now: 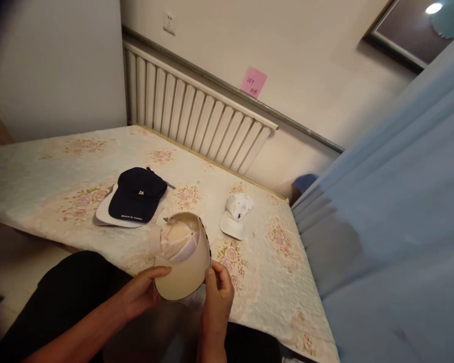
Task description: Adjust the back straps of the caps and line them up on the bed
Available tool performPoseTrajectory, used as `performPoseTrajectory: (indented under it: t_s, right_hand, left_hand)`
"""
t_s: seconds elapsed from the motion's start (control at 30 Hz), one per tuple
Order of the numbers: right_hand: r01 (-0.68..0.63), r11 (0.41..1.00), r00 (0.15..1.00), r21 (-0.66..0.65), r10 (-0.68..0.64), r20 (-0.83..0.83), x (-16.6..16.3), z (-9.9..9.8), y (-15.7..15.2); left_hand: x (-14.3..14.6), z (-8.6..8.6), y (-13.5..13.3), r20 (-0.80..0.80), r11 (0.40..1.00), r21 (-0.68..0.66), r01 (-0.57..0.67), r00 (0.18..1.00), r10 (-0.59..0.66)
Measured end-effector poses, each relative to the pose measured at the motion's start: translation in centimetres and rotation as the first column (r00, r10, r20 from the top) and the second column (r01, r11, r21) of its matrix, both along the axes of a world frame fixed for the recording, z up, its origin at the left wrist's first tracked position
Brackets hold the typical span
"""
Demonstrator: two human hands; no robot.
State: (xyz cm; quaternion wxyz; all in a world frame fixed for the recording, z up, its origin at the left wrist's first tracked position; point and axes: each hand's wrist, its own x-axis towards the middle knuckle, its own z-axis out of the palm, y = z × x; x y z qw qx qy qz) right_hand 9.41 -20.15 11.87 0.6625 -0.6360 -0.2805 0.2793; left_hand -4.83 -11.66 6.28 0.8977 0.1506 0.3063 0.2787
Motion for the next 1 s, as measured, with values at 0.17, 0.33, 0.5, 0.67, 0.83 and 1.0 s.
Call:
performPoseTrajectory:
  t_s: [0.17,0.33,0.5,0.67,0.83,1.0]
  right_hand:
    - [0.054,0.998,0.998,0.012,-0.054,-0.011,-0.2,0.46,0.07]
    - [0.061,0.998,0.998,0.009,-0.061,-0.013,-0.19,0.4,0.05]
    - [0.056,0.998,0.998,0.012,-0.056,-0.003,-0.2,0.53,-0.07]
    - [0.059,0.998,0.998,0.001,-0.059,0.011,-0.14,0.63,-0.21]
    - [0.055,0.998,0.998,-0.03,-0.054,0.041,0.09,0.66,-0.34]
    - [0.028,0.999,0.997,-0.039,-0.025,0.076,0.56,0.4,-0.45]
  left_hand:
    - [-0.13,0.15,-0.18,-0.017,1.0,0.018,0.007,1.0,-0.007]
    - [-0.32,0.33,-0.24,0.002,0.999,0.033,0.015,1.0,-0.015]
    - [-0.38,0.41,-0.26,-0.016,0.998,0.061,0.018,1.0,-0.017]
    - [-0.44,0.38,-0.21,0.002,0.996,0.089,0.03,1.0,-0.031]
    - [-0.58,0.36,-0.2,-0.009,0.991,0.127,0.034,0.999,-0.033]
    - [-0.62,0.4,-0.14,-0.002,0.989,0.147,0.028,1.0,-0.028]
